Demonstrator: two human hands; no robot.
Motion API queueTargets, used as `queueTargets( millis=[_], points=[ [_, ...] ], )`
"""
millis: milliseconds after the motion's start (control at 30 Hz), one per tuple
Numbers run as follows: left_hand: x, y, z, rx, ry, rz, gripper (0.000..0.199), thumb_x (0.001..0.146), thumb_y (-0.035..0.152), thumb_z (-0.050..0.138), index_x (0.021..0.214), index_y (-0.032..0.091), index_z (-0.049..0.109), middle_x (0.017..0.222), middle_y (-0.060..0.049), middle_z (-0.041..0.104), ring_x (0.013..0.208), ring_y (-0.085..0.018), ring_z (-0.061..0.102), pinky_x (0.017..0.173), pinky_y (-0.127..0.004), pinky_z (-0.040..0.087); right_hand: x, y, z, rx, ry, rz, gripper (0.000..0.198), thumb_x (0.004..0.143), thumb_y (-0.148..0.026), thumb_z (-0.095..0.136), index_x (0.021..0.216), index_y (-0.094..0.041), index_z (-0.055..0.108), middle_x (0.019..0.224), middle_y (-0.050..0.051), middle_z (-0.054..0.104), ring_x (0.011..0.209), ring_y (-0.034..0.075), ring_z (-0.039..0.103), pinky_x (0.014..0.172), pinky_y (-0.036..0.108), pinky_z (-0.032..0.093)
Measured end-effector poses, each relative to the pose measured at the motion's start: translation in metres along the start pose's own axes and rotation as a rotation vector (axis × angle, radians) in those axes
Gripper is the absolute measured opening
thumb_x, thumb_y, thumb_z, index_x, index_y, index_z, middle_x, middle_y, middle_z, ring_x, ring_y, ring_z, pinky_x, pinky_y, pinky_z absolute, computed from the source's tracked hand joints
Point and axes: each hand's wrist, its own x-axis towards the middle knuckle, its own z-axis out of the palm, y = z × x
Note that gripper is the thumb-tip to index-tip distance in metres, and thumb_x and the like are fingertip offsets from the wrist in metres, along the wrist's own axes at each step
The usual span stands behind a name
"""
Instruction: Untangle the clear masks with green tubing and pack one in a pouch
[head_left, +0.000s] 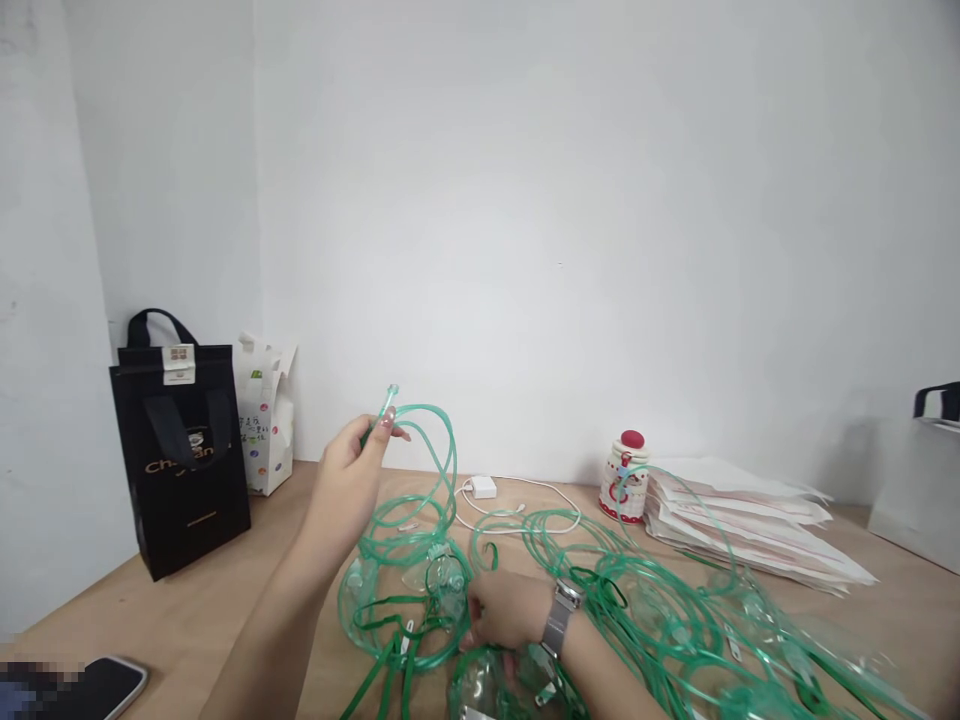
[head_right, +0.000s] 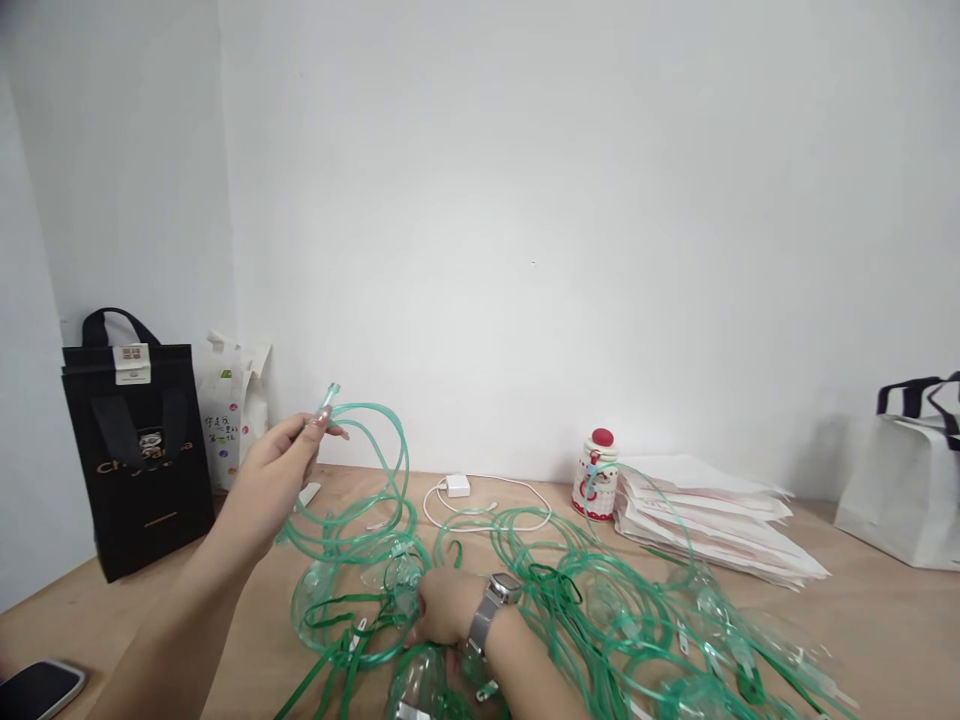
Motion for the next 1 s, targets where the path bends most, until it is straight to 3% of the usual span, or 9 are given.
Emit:
queueTargets(
  millis=[167, 367, 500, 567, 633, 833, 1000],
  points=[
    [-0.003, 0.004, 0.006, 0.092, -0.074, 0.029, 0.04, 0.084, 0.05, 0.042, 0.063, 0.02, 0.056, 0.055, 0.005, 0.033, 0.056, -0.013, 0.034, 0.054, -0.024, 0.026, 0.003, 0.003, 0.002, 0.114, 0.096, -0.043, 0.021, 0.067, -0.02, 0.074, 0.086, -0.014, 0.065, 0.077, 0.002, 0.066, 0.074, 0.018, 0.062, 0.069, 0.035, 0.048],
    [-0.002, 0.002, 0.002, 0.183, -0.152, 0.021, 0.034, 0.081, 0.05, 0.048, 0.07, 0.021, 0.061, 0.054, 0.006, 0.038, 0.055, -0.014, 0.036, 0.052, -0.025, 0.026, 0.009, 0.021, -0.011, 0.424, 0.4, -0.132, 0.033, 0.072, -0.005, 0.056, 0.105, -0.012, 0.059, 0.074, 0.002, 0.065, 0.074, 0.017, 0.061, 0.07, 0.031, 0.045],
    [0.0, -0.002, 0.002, 0.227, -0.198, 0.016, 0.035, 0.08, 0.051, 0.05, 0.086, 0.022, 0.068, 0.074, 0.0, 0.063, 0.071, -0.02, 0.054, 0.062, -0.027, 0.036, 0.006, 0.04, -0.034, 0.688, 0.58, -0.173, 0.036, 0.076, -0.018, 0.053, 0.111, -0.01, 0.056, 0.091, 0.01, 0.067, 0.085, 0.018, 0.062, 0.076, 0.03, 0.047],
    [0.001, -0.004, 0.003, 0.234, -0.237, 0.019, 0.036, 0.079, 0.051, 0.051, 0.088, 0.021, 0.069, 0.09, -0.003, 0.069, 0.085, -0.024, 0.058, 0.072, -0.029, 0.039, 0.0, 0.05, -0.044, 0.788, 0.6, -0.216, 0.033, 0.075, -0.028, 0.056, 0.103, -0.011, 0.06, 0.097, 0.01, 0.068, 0.089, 0.019, 0.063, 0.078, 0.03, 0.048],
    [0.001, -0.005, 0.005, 0.236, -0.261, 0.02, 0.036, 0.079, 0.051, 0.052, 0.088, 0.021, 0.07, 0.094, -0.005, 0.07, 0.091, -0.026, 0.059, 0.079, -0.031, 0.04, -0.006, 0.058, -0.05, 0.844, 0.606, -0.251, 0.029, 0.073, -0.033, 0.058, 0.095, -0.013, 0.063, 0.1, 0.01, 0.068, 0.092, 0.02, 0.063, 0.081, 0.031, 0.048],
    [0.0, -0.006, 0.008, 0.233, -0.21, 0.023, 0.035, 0.08, 0.05, 0.05, 0.087, 0.021, 0.069, 0.086, -0.005, 0.071, 0.089, -0.026, 0.06, 0.081, -0.033, 0.041, 0.005, 0.064, -0.038, 0.751, 0.594, -0.213, 0.011, 0.075, -0.023, 0.064, 0.078, -0.013, 0.061, 0.081, 0.004, 0.068, 0.08, 0.018, 0.063, 0.076, 0.034, 0.049],
    [0.0, -0.004, 0.006, 0.232, -0.153, 0.025, 0.035, 0.079, 0.05, 0.05, 0.087, 0.021, 0.069, 0.082, -0.004, 0.07, 0.084, -0.024, 0.059, 0.073, -0.03, 0.042, 0.036, 0.056, -0.007, 0.544, 0.564, -0.146, 0.011, 0.083, -0.023, 0.061, 0.08, -0.012, 0.061, 0.09, 0.003, 0.063, 0.085, 0.017, 0.06, 0.079, 0.038, 0.048]
  ],
)
